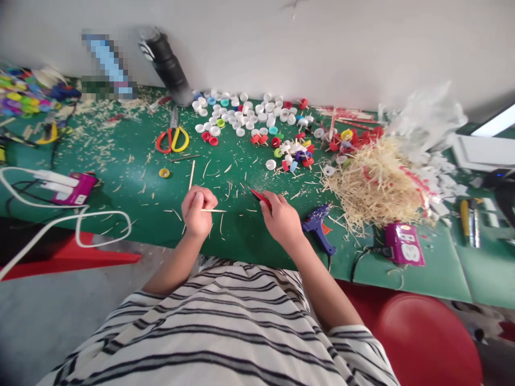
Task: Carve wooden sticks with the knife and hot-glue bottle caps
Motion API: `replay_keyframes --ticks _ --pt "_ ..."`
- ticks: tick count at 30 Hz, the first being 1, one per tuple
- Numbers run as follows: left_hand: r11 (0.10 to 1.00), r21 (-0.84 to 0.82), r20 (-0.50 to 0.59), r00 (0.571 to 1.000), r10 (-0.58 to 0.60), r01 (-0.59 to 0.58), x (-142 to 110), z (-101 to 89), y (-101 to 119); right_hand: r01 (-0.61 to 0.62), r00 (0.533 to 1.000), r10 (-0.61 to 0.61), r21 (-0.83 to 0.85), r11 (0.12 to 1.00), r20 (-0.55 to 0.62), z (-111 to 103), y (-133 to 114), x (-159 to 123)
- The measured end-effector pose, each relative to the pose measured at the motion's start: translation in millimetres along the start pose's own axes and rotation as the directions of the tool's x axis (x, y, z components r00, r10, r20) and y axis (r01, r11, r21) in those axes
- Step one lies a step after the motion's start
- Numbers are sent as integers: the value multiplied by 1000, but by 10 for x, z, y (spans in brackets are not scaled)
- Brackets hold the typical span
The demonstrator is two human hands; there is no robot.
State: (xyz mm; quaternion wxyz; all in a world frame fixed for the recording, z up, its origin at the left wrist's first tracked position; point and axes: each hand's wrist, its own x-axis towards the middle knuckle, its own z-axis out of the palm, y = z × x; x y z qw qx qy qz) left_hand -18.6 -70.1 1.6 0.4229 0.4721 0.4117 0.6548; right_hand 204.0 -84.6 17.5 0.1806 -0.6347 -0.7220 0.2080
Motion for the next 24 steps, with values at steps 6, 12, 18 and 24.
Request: replay_keyframes --ticks 6,12,18,24 --pt "748 663 218 955 -203 8 -53 -322 314 24 994 -14 -93 995 108 -1 -52 -152" --pt "371 929 182 853 -488 14 -266 -498 570 16 992 9 -198 980 128 52 -122 -145" --pt "272 951 277 803 -529 -149 -470 -402 520 112 984 -89 -151 982 151 43 -204 -220" --pt "63 960 267 822 -504 -273 -491 -213 443 224 956 -186 -155 962 225 -1 -305 -407"
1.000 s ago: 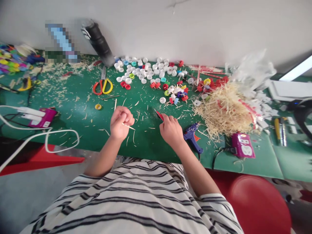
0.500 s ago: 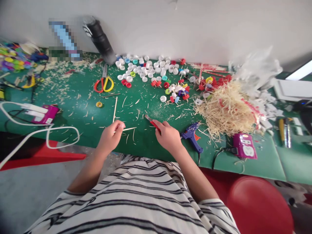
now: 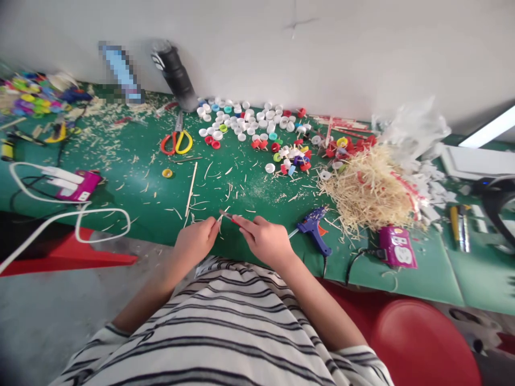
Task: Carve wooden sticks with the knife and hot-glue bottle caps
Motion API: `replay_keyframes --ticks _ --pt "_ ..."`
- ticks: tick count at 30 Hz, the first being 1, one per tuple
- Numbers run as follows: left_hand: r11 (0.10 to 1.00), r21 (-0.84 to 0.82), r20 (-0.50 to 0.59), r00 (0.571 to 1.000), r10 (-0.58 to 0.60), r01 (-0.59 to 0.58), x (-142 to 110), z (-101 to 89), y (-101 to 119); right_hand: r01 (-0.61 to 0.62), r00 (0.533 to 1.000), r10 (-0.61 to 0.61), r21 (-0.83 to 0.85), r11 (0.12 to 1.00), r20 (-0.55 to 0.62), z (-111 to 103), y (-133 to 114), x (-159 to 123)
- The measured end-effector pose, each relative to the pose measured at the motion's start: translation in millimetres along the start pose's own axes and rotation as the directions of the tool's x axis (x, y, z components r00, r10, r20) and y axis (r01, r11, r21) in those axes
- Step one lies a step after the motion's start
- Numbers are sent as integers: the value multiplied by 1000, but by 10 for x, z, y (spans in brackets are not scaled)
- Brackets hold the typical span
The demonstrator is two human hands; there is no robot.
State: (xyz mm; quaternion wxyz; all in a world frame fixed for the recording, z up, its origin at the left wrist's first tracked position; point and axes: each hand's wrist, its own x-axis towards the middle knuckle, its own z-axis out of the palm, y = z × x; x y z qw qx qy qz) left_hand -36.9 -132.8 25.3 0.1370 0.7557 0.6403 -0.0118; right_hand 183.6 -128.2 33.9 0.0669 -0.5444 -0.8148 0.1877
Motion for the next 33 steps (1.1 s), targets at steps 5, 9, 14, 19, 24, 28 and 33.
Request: replay_keyframes --ticks 5,9,14,19,24,28,33 --pt "998 69 -67 998 -2 6 -3 214 96 -12 998 14 -33 999 62 74 -22 -14" --pt "997 79 -103 995 -4 13 -12 352 125 -36 995 39 -39 999 95 72 -26 28" --pt "998 49 -106 994 -35 40 12 387 124 -48 994 57 -98 994 89 93 -71 84" --pt "997 50 -104 993 -50 55 28 380 135 -58 995 70 -149 987 73 152 -122 121" --pt "989 69 -107 986 -125 132 71 368 159 -56 995 69 -167 984 70 175 -185 178" --pt "983 70 -103 982 -160 168 101 356 172 -55 997 62 -162 985 38 221 -197 227" --pt "982 79 -145 976 -162 174 85 350 183 -44 998 50 -141 989 40 220 -175 226"
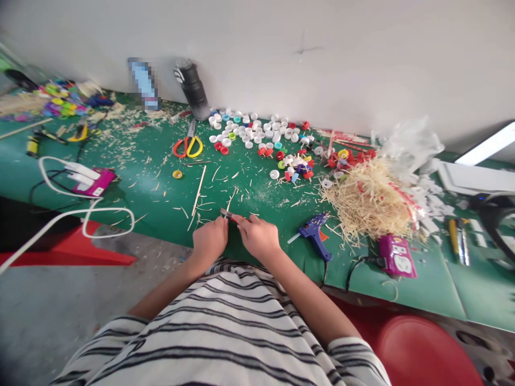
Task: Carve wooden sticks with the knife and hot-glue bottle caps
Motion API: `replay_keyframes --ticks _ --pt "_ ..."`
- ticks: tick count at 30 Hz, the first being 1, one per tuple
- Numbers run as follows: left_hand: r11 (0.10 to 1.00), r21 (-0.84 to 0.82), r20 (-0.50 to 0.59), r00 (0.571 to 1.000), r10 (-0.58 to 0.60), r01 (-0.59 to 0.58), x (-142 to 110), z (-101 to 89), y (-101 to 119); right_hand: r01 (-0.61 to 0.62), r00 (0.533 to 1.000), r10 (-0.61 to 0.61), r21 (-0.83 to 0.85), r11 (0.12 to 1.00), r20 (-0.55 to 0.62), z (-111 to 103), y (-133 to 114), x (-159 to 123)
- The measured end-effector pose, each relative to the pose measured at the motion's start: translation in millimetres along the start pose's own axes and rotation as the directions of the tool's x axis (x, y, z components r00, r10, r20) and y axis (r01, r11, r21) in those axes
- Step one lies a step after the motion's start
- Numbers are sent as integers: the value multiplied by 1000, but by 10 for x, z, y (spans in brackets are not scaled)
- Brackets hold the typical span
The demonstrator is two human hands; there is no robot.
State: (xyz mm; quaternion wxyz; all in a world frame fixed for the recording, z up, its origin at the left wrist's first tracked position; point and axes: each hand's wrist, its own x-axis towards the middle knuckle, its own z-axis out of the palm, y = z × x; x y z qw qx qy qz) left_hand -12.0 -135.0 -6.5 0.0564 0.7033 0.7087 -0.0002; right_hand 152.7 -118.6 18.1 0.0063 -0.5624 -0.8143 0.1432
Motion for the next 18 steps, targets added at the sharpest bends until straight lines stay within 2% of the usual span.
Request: replay_keyframes --ticks 7,12,18 --pt "1000 1 -2 1000 -18 18 -9 28 11 8 1000 -7 -39 999 16 -100 -103 2" --pt "1000 -7 15 1000 -11 11 15 43 23 -37 996 45 -97 995 75 -70 -145 41" --pt "1000 -20 -1 1000 -11 11 -15 59 18 -49 999 51 -178 983 5 -18 -129 185"
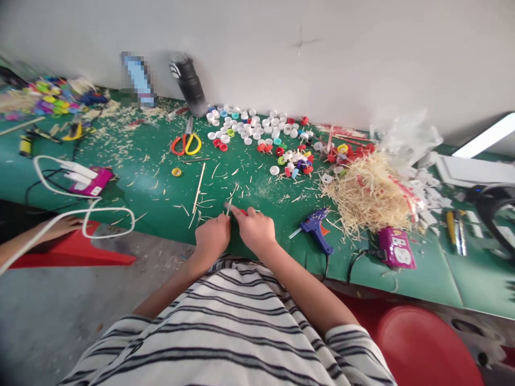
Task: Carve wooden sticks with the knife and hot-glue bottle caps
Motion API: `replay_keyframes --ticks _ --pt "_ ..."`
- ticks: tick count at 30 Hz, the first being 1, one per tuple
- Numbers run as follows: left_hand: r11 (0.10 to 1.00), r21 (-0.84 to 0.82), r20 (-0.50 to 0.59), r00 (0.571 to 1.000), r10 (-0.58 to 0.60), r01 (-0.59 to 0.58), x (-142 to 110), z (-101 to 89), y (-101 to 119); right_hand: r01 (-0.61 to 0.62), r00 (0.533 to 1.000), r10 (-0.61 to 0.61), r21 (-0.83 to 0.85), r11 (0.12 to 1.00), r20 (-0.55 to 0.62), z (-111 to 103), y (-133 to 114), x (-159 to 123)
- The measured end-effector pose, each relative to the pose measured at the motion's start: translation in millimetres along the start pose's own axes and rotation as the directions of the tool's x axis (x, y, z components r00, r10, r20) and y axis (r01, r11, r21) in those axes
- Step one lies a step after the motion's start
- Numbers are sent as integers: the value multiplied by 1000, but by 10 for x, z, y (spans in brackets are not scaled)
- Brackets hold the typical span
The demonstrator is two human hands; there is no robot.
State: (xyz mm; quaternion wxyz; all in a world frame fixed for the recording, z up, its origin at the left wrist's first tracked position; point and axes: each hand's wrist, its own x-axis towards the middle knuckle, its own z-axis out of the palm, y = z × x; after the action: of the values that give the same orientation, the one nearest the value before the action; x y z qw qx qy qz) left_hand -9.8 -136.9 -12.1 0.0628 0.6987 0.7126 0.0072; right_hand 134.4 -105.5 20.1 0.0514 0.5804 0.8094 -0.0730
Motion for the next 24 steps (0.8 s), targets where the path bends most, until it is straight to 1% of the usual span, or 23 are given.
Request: replay_keyframes --ticks 2,4,6,8,11,14,16,18,24 --pt "999 -10 -24 999 34 -34 -22 1 -9 -67 998 67 -25 997 -16 -25 59 146" --pt "999 -19 -38 998 47 -48 -33 -5 -12 -81 996 81 -14 997 -21 -65 134 285" --pt "999 -19 -30 999 31 -32 -31 -13 -9 -83 997 83 15 996 -7 -104 198 349" --pt "1000 -17 -19 1000 17 -17 -21 -17 -2 -71 997 71 54 996 1 -126 234 305" --pt "1000 -10 -21 1000 8 -8 -10 -10 2 -30 1000 30 123 992 -3 -130 232 84" --pt "1000 -4 -25 1000 18 -18 -11 -1 -4 -22 999 15 150 989 46 -118 185 -133" --pt "1000 -4 -18 999 28 -28 -9 -2 -7 -36 997 26 142 989 75 -105 145 -191" --pt "999 -5 -10 999 32 -32 -4 -9 -5 -48 996 38 131 990 81 -92 113 -168" --pt "999 -22 5 999 43 -42 14 -35 7 -75 993 69 71 995 91 -94 93 75"
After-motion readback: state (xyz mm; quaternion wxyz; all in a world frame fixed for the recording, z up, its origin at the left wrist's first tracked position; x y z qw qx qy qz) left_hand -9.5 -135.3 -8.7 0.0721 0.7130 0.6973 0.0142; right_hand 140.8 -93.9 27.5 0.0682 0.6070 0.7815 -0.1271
